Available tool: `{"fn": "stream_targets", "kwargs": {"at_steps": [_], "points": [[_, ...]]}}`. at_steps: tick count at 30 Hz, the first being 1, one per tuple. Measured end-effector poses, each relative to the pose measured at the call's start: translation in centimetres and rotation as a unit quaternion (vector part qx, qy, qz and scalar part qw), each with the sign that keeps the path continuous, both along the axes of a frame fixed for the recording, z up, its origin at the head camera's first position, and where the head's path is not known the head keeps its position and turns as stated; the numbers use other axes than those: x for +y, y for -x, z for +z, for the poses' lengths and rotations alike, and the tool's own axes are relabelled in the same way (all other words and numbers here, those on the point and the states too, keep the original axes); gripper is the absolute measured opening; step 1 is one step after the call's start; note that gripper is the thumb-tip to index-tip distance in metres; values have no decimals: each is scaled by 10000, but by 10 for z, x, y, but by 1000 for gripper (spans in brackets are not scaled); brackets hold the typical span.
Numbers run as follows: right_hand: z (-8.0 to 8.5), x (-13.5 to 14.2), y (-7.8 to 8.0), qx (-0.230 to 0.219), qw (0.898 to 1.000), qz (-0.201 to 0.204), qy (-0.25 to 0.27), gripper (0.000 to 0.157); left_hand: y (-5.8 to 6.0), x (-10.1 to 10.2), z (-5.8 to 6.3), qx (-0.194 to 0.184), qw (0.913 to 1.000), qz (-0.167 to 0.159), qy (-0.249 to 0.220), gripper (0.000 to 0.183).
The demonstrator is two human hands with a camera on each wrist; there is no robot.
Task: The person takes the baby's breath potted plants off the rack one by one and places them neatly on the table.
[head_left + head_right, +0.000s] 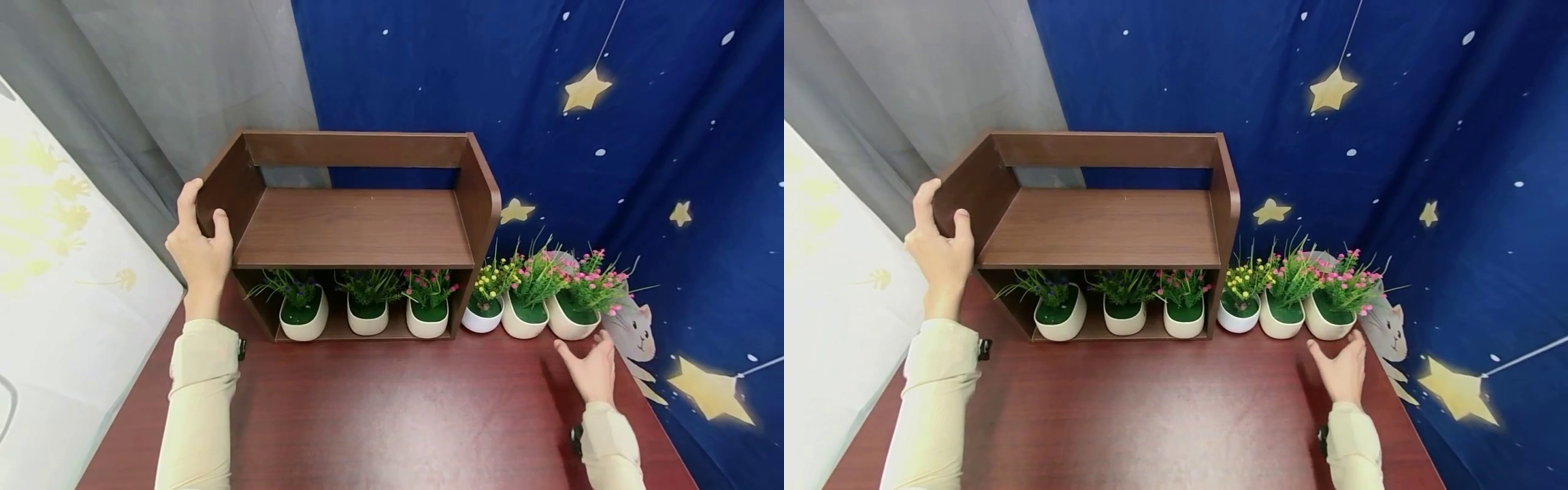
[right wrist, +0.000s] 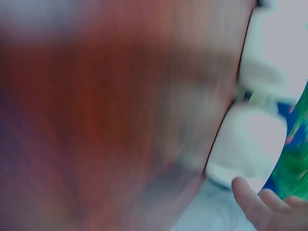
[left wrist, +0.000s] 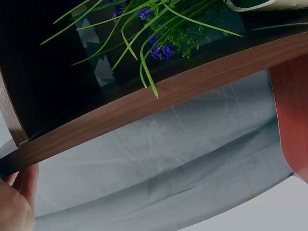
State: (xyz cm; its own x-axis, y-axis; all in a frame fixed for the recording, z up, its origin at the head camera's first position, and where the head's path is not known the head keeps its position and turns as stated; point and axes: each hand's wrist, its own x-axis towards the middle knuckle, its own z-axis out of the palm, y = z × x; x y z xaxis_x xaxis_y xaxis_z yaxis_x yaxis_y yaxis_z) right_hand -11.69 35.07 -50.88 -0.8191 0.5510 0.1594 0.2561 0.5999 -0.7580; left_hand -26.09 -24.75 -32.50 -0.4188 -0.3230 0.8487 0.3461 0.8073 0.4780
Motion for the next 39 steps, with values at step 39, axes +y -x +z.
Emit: {"fn": "stream_targets", "kwargs": {"at_steps": [39], "points": [[-30,-254,30,659,9866,701,1318,94,-13,9,10,-112,9999,-31,-23,41]]}}
